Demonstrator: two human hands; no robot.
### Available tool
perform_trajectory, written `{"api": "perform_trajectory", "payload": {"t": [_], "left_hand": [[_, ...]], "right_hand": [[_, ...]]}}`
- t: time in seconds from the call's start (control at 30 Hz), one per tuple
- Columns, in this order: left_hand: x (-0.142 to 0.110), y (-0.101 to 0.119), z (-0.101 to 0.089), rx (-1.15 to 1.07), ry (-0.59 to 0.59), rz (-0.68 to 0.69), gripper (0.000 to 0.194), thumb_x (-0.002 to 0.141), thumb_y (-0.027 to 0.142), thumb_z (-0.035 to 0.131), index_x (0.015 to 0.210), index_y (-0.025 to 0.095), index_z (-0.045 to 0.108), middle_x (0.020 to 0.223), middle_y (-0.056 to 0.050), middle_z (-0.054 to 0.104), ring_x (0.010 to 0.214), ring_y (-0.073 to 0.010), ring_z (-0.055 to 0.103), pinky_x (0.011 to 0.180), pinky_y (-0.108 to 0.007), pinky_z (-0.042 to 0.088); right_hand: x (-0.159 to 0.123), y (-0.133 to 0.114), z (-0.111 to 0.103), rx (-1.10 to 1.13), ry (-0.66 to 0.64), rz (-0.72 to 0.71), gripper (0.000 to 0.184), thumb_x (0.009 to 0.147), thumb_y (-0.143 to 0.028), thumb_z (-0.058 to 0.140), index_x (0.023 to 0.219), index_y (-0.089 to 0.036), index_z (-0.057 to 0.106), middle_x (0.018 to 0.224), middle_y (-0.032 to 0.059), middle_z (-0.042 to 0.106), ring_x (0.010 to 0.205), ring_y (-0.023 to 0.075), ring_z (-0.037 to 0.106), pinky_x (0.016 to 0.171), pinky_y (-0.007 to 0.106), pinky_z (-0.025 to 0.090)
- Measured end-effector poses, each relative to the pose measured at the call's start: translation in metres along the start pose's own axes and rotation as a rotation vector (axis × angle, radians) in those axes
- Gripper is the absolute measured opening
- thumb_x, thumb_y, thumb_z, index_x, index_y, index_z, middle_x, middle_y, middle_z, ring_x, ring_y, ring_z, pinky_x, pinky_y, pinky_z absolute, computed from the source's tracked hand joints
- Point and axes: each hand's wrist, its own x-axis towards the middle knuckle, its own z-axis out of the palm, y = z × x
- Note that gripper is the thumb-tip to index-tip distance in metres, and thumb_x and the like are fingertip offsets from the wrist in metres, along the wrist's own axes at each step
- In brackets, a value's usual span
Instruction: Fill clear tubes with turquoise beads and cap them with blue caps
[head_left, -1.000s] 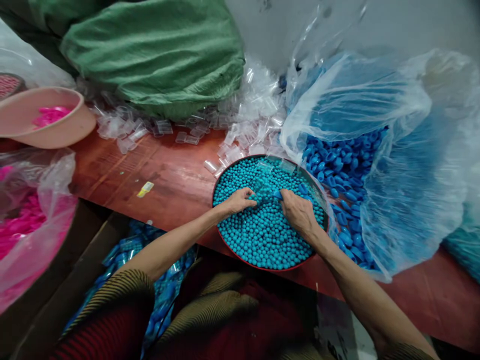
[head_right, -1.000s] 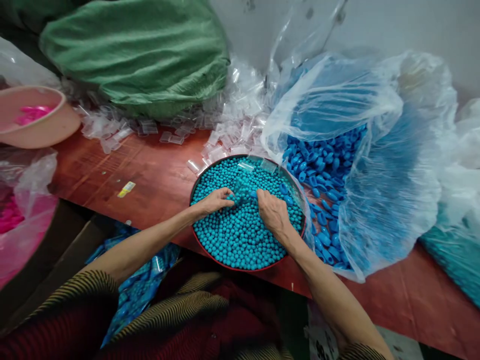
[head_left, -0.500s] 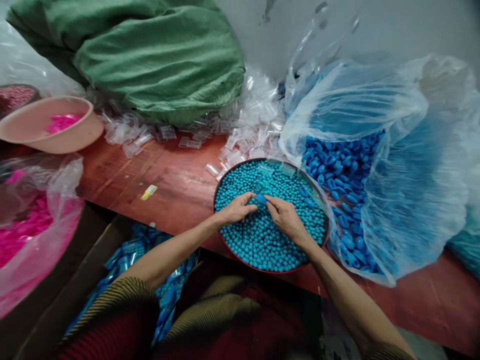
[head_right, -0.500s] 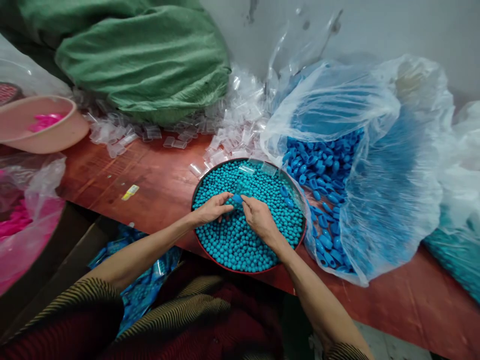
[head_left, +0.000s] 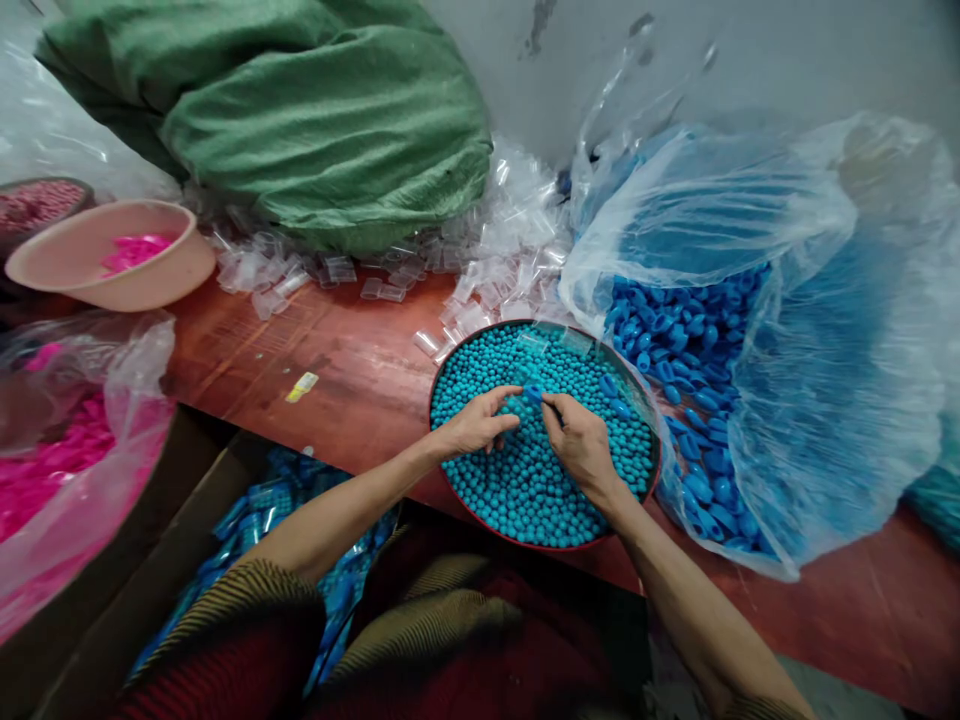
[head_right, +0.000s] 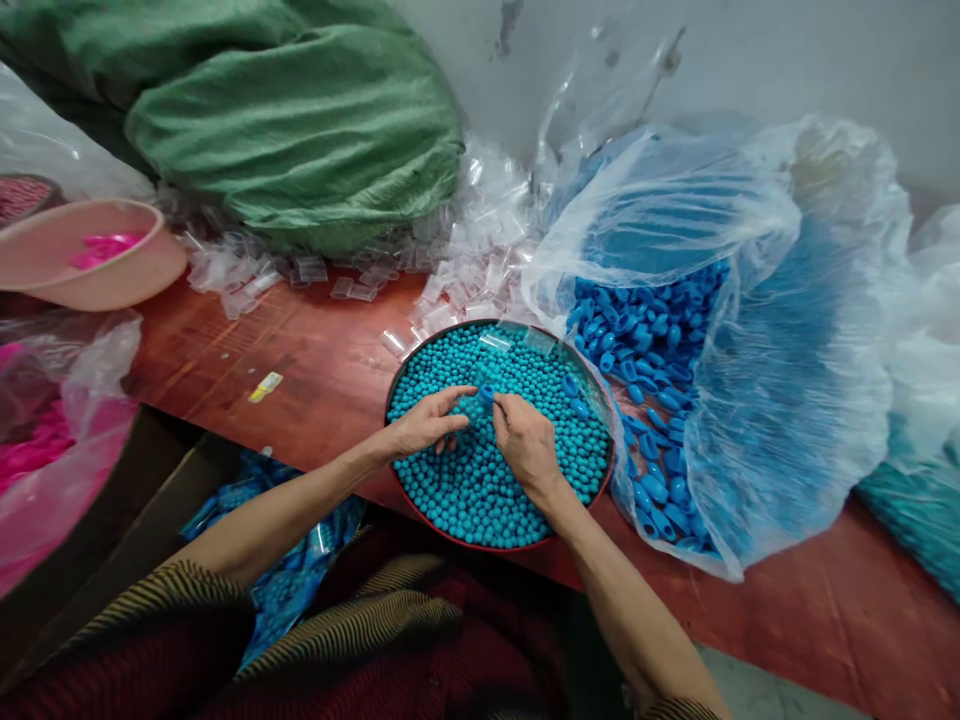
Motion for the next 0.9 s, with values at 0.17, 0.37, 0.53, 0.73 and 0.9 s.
{"api": "perform_trajectory", "payload": {"t": [0.17, 0.37, 0.53, 0.73, 0.9], "left_hand": [[-0.001, 0.0, 0.001, -0.052, 0.029, -0.017, 0.059, 0.077, 0.023, 0.056, 0.133, 0.015, 0.039, 0.07, 0.003, 0.053, 0.049, -0.0083, 0.055, 0.04, -0.018, 0.041], [-0.003, -0.001, -0.005, -0.07, -0.007, -0.012, 0.059, 0.077, 0.024, 0.056, 0.133, 0.014, 0.04, 0.063, 0.005, 0.052, 0.046, -0.0074, 0.052, 0.038, -0.016, 0.038], [-0.005, -0.002, -0.006, 0.016, -0.024, 0.003, 0.055, 0.079, 0.025, 0.056, 0.132, 0.014, 0.043, 0.059, 0.005, 0.05, 0.045, -0.0071, 0.049, 0.037, -0.015, 0.037], [-0.004, -0.004, 0.007, -0.019, 0.007, 0.094, 0.06, 0.08, 0.028, 0.056, 0.136, 0.016, 0.037, 0.066, 0.004, 0.051, 0.044, -0.0049, 0.047, 0.037, -0.015, 0.035], [-0.008, -0.006, 0.009, -0.053, -0.021, 0.085, 0.067, 0.08, 0.031, 0.058, 0.139, 0.017, 0.029, 0.074, 0.003, 0.052, 0.045, -0.0044, 0.047, 0.037, -0.015, 0.034]], "right_hand": [[-0.003, -0.006, -0.005, 0.129, 0.008, 0.057, 0.022, 0.085, -0.031, 0.048, 0.092, -0.02, 0.066, 0.083, 0.0042, 0.071, 0.074, 0.0176, 0.065, 0.071, 0.028, 0.049], [-0.003, -0.002, -0.022, 0.172, -0.189, 0.042, 0.018, 0.083, -0.029, 0.052, 0.085, -0.022, 0.068, 0.075, 0.0007, 0.07, 0.068, 0.0166, 0.063, 0.066, 0.027, 0.047], [-0.003, -0.004, -0.025, 0.268, -0.129, 0.135, 0.018, 0.082, -0.031, 0.053, 0.085, -0.021, 0.068, 0.076, 0.0004, 0.069, 0.07, 0.0155, 0.062, 0.067, 0.026, 0.046], [-0.003, -0.013, -0.008, 0.508, -0.077, 0.287, 0.019, 0.079, -0.035, 0.057, 0.078, -0.019, 0.066, 0.066, -0.0018, 0.062, 0.055, 0.0108, 0.052, 0.054, 0.023, 0.042], [-0.006, -0.014, -0.006, 0.591, -0.095, 0.321, 0.017, 0.076, -0.034, 0.06, 0.075, -0.017, 0.066, 0.061, -0.0035, 0.059, 0.051, 0.009, 0.048, 0.052, 0.022, 0.04]]}}
